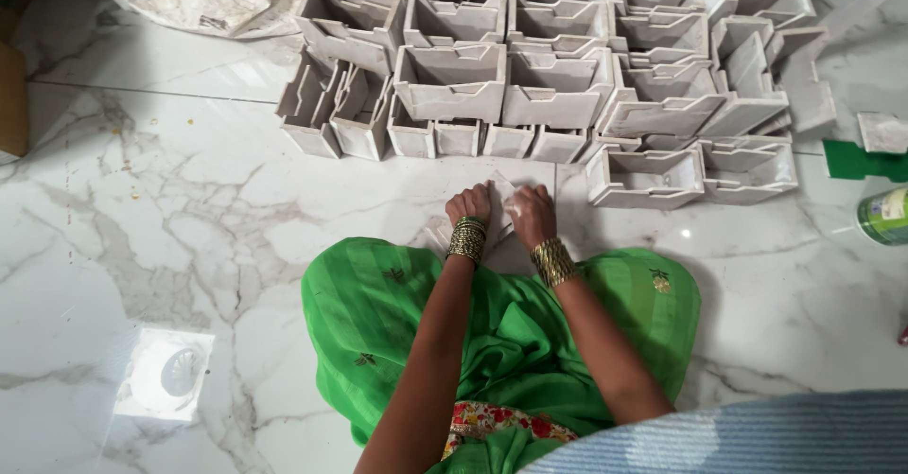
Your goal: The person sits on the floor and assembles small white box-shaped molds, fitting pieces together by hand, then stacks the finished molds one at a time into a large pile on the floor. A paint can and brush rest on the floor nearby but are not used.
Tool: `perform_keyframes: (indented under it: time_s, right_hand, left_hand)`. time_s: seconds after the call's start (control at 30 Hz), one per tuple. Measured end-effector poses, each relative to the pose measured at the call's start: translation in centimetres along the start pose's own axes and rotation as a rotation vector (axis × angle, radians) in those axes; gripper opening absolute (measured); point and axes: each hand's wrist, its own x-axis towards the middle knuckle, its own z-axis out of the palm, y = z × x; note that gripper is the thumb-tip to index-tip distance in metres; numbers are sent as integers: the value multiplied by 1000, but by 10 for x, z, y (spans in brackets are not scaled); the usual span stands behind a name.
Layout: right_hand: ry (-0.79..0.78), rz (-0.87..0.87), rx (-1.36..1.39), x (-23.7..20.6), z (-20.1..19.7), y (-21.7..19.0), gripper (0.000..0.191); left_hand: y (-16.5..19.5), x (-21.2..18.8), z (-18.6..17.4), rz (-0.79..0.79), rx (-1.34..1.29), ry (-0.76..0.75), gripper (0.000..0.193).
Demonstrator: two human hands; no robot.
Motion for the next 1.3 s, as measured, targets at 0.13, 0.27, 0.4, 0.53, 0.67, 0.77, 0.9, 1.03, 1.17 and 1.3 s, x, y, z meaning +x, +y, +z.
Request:
perform_keyframes:
  time_s: [0.13,0.27,0.4,0.53,0.67,0.77,0.9,1.03,1.17,1.3]
  right_hand:
    - [47,-8,39,-27,-3,-3,14]
    - [-34,2,59,-13,-3,6,13]
    - [-47,17,15,26,1,10,12]
    - [-38,32,27,54,2,5,13]
    - [-9,10,11,45,3,6,12]
    - [-12,-33,11,22,2,10,13]
    - [-46,-14,46,-18,-5,6,14]
    - [-94,-34,61,-37,-15,2,15]
    - [-71,-33,46,-17,-13,6,15]
    - [-29,3,48,21,-8,8,12]
  left_hand:
    - [4,-5,1,-116,-83,-114,48]
    - [0,-6,5,25,-50,-92,46]
    - [-1,-4,8,58,-57,-71,42]
    - [-2,-5,6,57,-60,-133,43]
    - [0,-7,6,40,-42,-124,44]
    - [2,-4,6,4,-47,-187,46]
    - [1,-1,7,35,-38,-245,48]
    - [0,-4,10,145,-26,-247,46]
    - [0,-5,9,161,-12,-282,46]
    - [0,-4,2,180,-5,-305,44]
